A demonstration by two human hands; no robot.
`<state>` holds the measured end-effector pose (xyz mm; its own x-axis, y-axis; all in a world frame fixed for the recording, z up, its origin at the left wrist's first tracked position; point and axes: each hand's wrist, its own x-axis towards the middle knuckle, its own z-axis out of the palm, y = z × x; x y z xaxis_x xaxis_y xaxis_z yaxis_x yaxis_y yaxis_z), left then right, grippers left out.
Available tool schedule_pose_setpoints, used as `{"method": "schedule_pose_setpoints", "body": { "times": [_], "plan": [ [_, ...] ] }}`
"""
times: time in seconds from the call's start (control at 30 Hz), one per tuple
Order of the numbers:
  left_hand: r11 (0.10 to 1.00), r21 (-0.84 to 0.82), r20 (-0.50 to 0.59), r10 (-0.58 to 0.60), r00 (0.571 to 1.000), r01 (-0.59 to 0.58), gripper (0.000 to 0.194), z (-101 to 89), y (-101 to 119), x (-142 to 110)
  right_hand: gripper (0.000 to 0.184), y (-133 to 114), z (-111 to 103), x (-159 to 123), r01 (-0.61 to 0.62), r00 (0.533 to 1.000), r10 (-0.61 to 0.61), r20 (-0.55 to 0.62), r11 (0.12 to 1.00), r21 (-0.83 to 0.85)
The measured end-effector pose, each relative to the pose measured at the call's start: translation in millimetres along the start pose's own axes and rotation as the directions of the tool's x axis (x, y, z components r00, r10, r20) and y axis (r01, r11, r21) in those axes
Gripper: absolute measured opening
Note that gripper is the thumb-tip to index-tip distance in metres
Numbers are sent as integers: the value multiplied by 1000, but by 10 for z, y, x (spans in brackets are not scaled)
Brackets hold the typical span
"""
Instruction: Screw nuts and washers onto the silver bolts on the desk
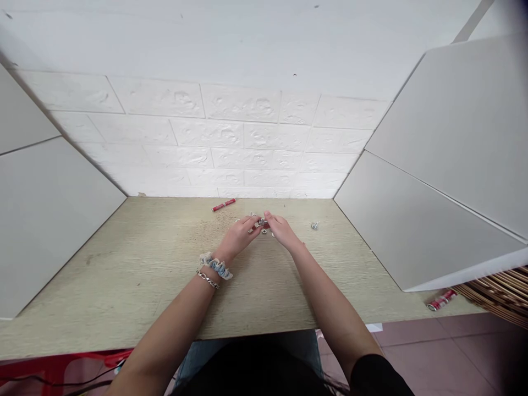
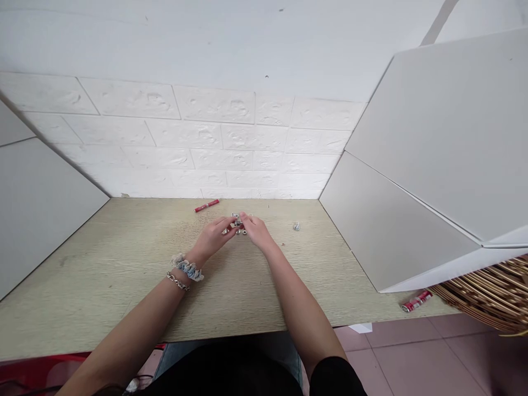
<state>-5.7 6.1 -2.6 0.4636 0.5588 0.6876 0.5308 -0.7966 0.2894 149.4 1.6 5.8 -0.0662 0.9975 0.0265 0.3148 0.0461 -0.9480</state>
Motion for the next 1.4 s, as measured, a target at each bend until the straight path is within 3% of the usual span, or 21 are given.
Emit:
{"method": "schedule_pose_setpoints", "body": {
  "times": [0.23,0.43,0.53,0.67,0.77,0.9,1.03,1.13,1.27,1.4],
  "plan": [
    [1000,15,2,-20,1000,20,22,17,-55,-7,40,19,18,6,117,992,-113,53,990,-73],
    [998,22,-1,-58,998,58,21,16,-123,-20,17,-4,32,-7,110,989,-119,91,989,100],
    [999,16,13,-33,999,32,20,8,-90,-15,20,-6,46,-10,82,996,-89,30,980,179],
    [1000,-3,3,2,1000,-2,21,11,-35,-6,31,-13,58,-21,93,995,-90,-43,993,72],
    [1000,-4,15,-9,1000,9,21,11,-27,-3,41,-8,66,-19,125,992,-125,-7,992,-1],
    [998,17,32,-58,998,57,21,10,-48,-7,35,32,81,11,101,995,-102,-8,994,-34],
    [998,27,36,-64,997,63,21,20,-64,-14,16,46,89,36,23,999,-33,36,972,236],
    [998,26,38,-53,998,52,21,27,-65,-17,21,12,67,34,-7,1000,7,3,902,432],
    [999,22,24,-37,999,37,20,37,-56,-23,24,-16,35,21,-61,991,93,-96,955,291],
    [1000,-7,13,-18,1000,18,20,45,-37,-21,45,10,53,7,-79,997,81,-15,991,111]
  ]
}}
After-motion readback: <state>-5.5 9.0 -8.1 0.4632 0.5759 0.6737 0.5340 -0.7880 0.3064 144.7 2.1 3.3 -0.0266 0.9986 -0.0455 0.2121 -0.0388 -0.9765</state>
